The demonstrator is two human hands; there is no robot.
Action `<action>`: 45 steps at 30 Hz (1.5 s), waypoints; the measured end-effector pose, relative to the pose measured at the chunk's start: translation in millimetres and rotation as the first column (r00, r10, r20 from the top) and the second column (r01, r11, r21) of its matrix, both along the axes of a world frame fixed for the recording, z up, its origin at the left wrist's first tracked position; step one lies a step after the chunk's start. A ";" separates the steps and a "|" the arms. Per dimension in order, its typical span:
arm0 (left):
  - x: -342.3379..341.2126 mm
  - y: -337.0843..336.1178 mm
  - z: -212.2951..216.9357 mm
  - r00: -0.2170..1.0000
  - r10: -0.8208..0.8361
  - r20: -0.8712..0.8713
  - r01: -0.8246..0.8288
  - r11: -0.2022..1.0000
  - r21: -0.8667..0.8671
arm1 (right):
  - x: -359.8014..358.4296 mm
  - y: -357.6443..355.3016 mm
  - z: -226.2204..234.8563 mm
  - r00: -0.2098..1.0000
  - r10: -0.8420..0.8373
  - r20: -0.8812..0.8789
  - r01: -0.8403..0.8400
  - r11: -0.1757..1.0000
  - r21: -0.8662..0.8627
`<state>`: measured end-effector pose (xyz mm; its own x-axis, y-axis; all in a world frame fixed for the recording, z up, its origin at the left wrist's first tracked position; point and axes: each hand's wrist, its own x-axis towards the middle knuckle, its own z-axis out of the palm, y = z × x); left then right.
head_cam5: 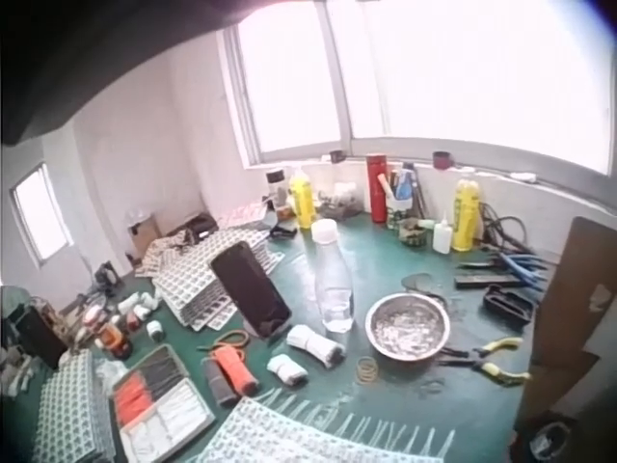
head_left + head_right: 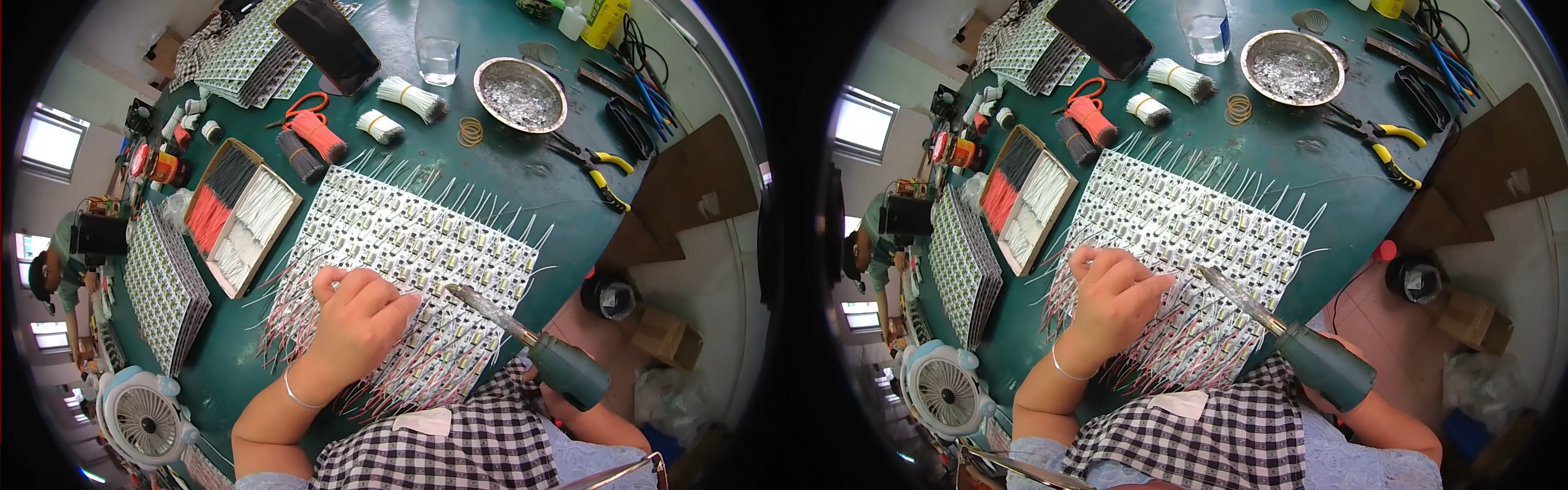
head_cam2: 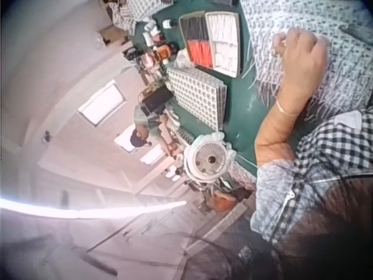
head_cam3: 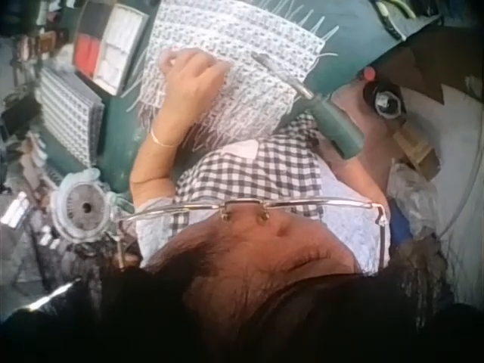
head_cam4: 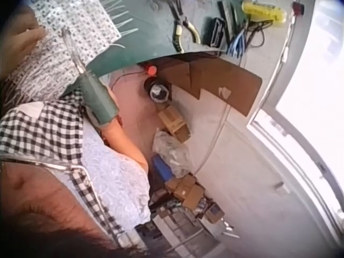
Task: The person takes wires from a box, inserts them into circuit boards by hand, and solders them in place using a soldering iron.
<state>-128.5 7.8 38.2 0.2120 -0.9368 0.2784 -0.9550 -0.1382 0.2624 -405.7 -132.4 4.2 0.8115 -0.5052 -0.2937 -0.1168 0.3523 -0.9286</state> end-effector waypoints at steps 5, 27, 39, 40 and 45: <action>-8.6 -1.7 -14.9 1.000 -0.024 -0.008 0.023 0.998 -0.050 | -3.5 -2.0 -2.8 0.985 0.143 -0.092 -0.167 0.911 -0.378; -11.5 -5.7 -21.4 1.000 -0.027 -0.014 0.027 1.000 -0.010 | 4.3 -3.2 -6.2 0.865 0.337 -0.371 -0.441 0.864 -0.242; -13.6 -5.5 -20.0 1.000 -0.019 -0.012 0.019 1.000 0.009 | -7.1 3.7 -11.8 0.990 0.117 -0.079 -0.134 0.955 -0.263; -13.7 -5.0 -19.6 1.000 -0.013 -0.011 0.013 1.000 0.009 | -6.9 3.1 -14.3 0.990 0.118 -0.078 -0.135 0.955 -0.264; -16.5 -5.2 -19.4 1.000 -0.003 0.024 0.003 1.000 0.013 | -1.6 -2.2 -19.1 0.962 0.244 -0.122 -0.264 0.714 -0.648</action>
